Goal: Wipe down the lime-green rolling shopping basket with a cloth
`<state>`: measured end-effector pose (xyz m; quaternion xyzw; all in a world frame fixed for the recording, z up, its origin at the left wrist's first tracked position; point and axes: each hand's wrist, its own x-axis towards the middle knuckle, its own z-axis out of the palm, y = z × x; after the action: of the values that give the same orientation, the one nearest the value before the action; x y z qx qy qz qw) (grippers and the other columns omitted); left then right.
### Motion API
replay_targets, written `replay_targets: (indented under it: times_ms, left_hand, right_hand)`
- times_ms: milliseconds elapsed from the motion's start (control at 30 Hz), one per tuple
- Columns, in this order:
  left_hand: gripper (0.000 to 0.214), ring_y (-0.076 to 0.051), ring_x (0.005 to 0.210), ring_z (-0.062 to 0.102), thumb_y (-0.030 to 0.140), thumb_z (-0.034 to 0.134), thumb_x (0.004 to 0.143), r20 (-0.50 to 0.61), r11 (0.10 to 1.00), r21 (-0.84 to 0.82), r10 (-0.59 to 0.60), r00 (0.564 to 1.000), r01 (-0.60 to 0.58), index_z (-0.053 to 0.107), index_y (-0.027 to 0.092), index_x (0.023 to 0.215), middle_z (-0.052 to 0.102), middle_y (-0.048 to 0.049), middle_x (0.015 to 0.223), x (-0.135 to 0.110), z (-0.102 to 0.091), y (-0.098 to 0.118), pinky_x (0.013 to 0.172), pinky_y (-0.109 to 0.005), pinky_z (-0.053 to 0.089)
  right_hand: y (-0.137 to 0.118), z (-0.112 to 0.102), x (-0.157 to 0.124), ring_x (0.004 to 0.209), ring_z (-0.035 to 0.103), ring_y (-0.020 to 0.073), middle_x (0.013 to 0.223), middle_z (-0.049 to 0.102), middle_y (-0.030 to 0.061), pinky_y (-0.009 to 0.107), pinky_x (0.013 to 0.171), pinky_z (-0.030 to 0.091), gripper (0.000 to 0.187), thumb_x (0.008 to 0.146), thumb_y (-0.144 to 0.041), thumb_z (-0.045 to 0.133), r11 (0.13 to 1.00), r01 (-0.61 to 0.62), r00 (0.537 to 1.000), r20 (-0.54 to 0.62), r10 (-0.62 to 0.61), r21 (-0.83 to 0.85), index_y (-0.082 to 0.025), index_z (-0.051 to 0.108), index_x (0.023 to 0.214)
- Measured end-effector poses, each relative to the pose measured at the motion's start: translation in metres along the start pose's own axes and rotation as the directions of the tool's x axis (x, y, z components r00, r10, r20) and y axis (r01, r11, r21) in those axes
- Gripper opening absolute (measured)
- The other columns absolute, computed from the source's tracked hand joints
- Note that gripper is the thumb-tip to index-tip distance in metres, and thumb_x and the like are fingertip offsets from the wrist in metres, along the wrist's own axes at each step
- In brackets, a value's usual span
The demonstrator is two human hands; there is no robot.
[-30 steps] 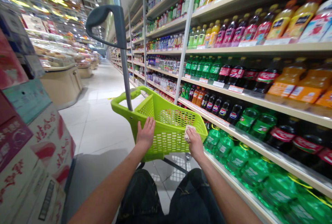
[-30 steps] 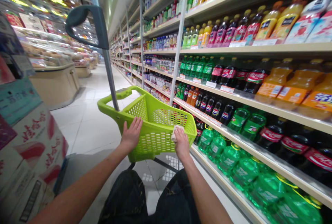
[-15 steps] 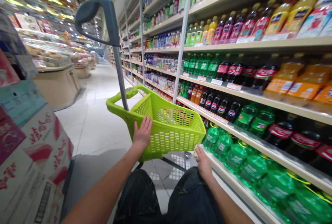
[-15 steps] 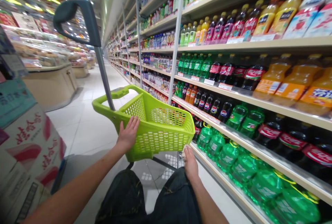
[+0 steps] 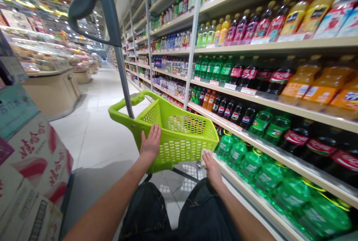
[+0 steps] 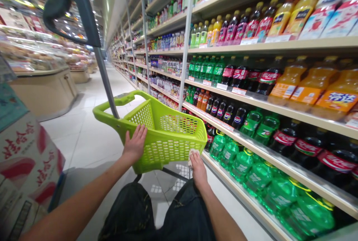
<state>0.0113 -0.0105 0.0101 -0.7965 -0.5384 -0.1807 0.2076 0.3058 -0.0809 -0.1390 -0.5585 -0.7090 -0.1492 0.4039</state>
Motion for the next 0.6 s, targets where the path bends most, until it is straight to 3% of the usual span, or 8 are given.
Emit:
replay_targets:
  times_ms: [167,333,400,600]
  left_hand:
    - [0.059,-0.024,0.132,0.017,0.004,0.025,0.074,-0.011,1.0,0.005,-0.009,1.0,0.009,0.029,0.011,0.133,0.023,-0.009,0.142,0.0,0.002,0.002,0.1,-0.059,0.017]
    - [0.06,-0.023,0.132,0.017,0.004,0.025,0.073,-0.011,1.0,0.013,0.008,1.0,-0.008,0.029,0.012,0.133,0.023,-0.008,0.142,-0.001,0.003,-0.001,0.1,-0.058,0.018]
    - [0.06,-0.023,0.132,0.017,0.004,0.026,0.073,-0.011,1.0,0.007,0.011,1.0,-0.011,0.029,0.012,0.133,0.023,-0.008,0.142,-0.002,0.004,-0.001,0.1,-0.058,0.018]
    - [0.059,-0.024,0.132,0.016,0.006,0.027,0.073,0.004,1.0,0.003,-0.014,1.0,0.014,0.029,0.01,0.133,0.021,-0.0092,0.142,-0.001,0.003,0.002,0.1,-0.059,0.018]
  right_hand:
    - [-0.01,-0.014,0.035,0.13,0.021,0.0206,0.135,0.039,0.0083,0.049,0.102,0.028,0.061,0.072,0.004,0.034,1.0,0.026,0.993,-0.118,-0.028,-0.015,-0.02,0.042,0.127]
    - [-0.012,0.007,0.002,0.127,0.029,0.0202,0.125,0.051,0.0095,0.046,0.097,0.036,0.06,0.068,0.007,0.035,1.0,-0.011,0.997,0.081,0.013,-0.019,-0.019,0.05,0.12]
    - [-0.017,0.009,-0.002,0.127,0.029,0.0188,0.125,0.05,0.0084,0.044,0.097,0.037,0.063,0.067,0.007,0.033,1.0,-0.02,0.995,0.097,0.021,-0.014,-0.02,0.049,0.121]
    - [-0.04,-0.004,0.054,0.131,0.019,0.0197,0.132,0.043,0.009,0.046,0.101,0.029,0.053,0.075,0.002,0.035,0.998,0.055,0.998,-0.032,-0.056,-0.032,-0.019,0.046,0.123]
